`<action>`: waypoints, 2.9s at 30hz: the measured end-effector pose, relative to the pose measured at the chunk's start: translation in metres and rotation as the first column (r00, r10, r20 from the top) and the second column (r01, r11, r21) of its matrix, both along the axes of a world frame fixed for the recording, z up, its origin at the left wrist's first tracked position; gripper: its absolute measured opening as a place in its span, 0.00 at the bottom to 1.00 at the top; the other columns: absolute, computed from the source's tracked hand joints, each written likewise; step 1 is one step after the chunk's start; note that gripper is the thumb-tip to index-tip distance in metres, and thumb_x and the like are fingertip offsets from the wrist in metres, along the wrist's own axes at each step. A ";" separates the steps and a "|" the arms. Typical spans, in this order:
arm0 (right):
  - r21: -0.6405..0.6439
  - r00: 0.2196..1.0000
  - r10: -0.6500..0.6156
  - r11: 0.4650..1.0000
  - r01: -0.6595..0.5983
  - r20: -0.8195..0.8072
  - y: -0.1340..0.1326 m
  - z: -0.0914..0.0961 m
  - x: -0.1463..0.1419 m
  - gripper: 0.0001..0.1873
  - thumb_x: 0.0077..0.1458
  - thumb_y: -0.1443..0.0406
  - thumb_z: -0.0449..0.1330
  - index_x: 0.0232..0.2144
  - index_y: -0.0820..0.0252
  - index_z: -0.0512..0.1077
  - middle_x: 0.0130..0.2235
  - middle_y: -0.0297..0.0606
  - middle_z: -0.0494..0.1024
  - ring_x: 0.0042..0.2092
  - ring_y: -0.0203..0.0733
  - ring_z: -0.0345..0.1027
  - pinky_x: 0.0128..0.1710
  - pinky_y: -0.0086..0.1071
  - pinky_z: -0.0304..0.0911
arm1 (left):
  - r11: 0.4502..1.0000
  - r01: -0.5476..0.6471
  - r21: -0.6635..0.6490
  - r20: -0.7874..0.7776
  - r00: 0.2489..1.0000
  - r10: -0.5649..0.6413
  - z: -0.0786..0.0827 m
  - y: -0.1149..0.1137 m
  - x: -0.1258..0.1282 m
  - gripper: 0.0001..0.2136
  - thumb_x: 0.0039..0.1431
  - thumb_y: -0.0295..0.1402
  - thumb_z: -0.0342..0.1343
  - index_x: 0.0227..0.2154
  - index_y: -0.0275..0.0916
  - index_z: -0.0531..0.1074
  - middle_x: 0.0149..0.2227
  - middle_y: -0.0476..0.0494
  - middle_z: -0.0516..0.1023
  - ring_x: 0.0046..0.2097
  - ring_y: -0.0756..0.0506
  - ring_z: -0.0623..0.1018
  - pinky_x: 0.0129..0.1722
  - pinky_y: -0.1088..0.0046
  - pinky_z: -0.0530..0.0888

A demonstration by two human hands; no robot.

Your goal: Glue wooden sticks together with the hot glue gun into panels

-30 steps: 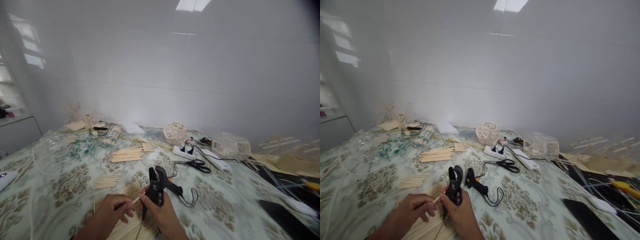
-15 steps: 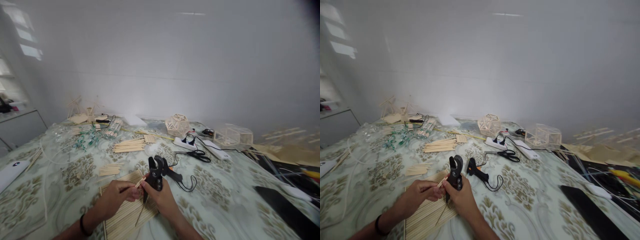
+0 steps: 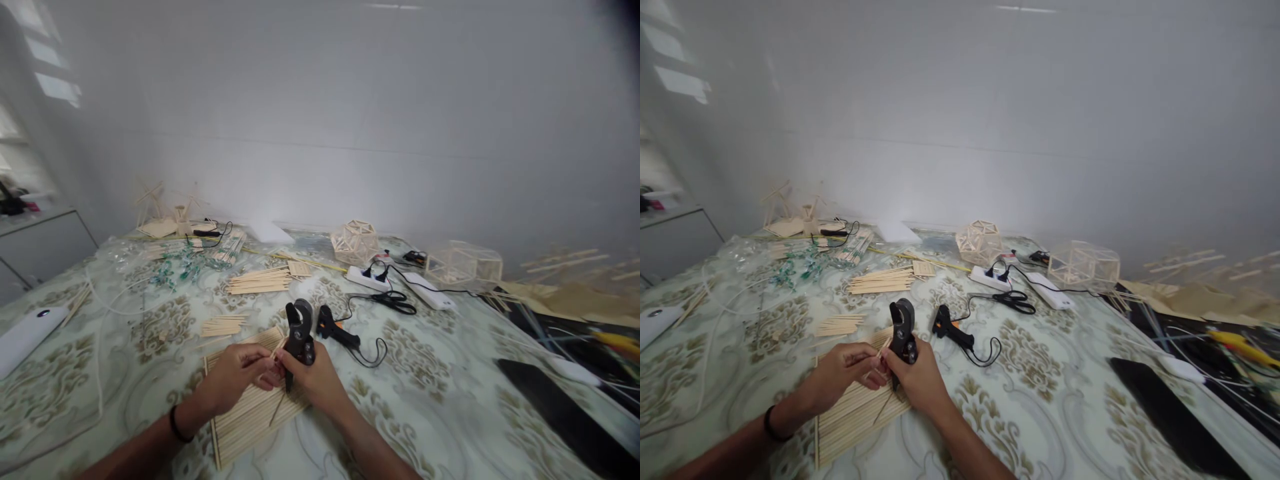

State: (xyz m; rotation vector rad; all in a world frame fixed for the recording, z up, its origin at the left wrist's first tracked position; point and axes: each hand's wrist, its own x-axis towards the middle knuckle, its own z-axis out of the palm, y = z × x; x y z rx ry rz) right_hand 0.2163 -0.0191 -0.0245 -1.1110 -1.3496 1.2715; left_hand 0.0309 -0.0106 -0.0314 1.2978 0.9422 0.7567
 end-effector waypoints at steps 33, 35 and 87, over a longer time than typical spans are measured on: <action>0.081 0.380 0.078 0.920 -0.385 0.922 0.003 -0.001 0.016 0.12 0.57 0.64 0.60 0.41 0.56 0.81 0.43 0.41 0.86 0.44 0.48 0.79 0.41 0.33 0.61 | 0.737 0.222 0.638 -0.635 0.693 0.341 -0.005 0.091 -0.054 0.11 0.67 0.34 0.56 0.35 0.41 0.83 0.40 0.43 0.85 0.44 0.43 0.81 0.47 0.67 0.74; 0.096 0.388 0.058 0.926 -0.365 0.920 0.003 -0.002 0.015 0.12 0.57 0.63 0.60 0.41 0.55 0.81 0.42 0.41 0.86 0.44 0.48 0.79 0.40 0.33 0.61 | 0.709 0.236 0.664 -0.627 0.692 0.357 -0.002 0.108 -0.047 0.09 0.66 0.33 0.57 0.36 0.40 0.83 0.42 0.42 0.85 0.47 0.41 0.80 0.52 0.64 0.72; 0.219 0.688 -0.037 0.959 -0.180 0.725 0.014 -0.006 0.020 0.12 0.54 0.69 0.60 0.39 0.57 0.81 0.41 0.40 0.85 0.44 0.46 0.77 0.45 0.31 0.64 | 0.745 0.163 0.647 -0.665 0.598 0.448 0.010 0.126 -0.065 0.11 0.64 0.26 0.47 0.35 0.38 0.75 0.38 0.38 0.82 0.43 0.40 0.80 0.47 0.64 0.74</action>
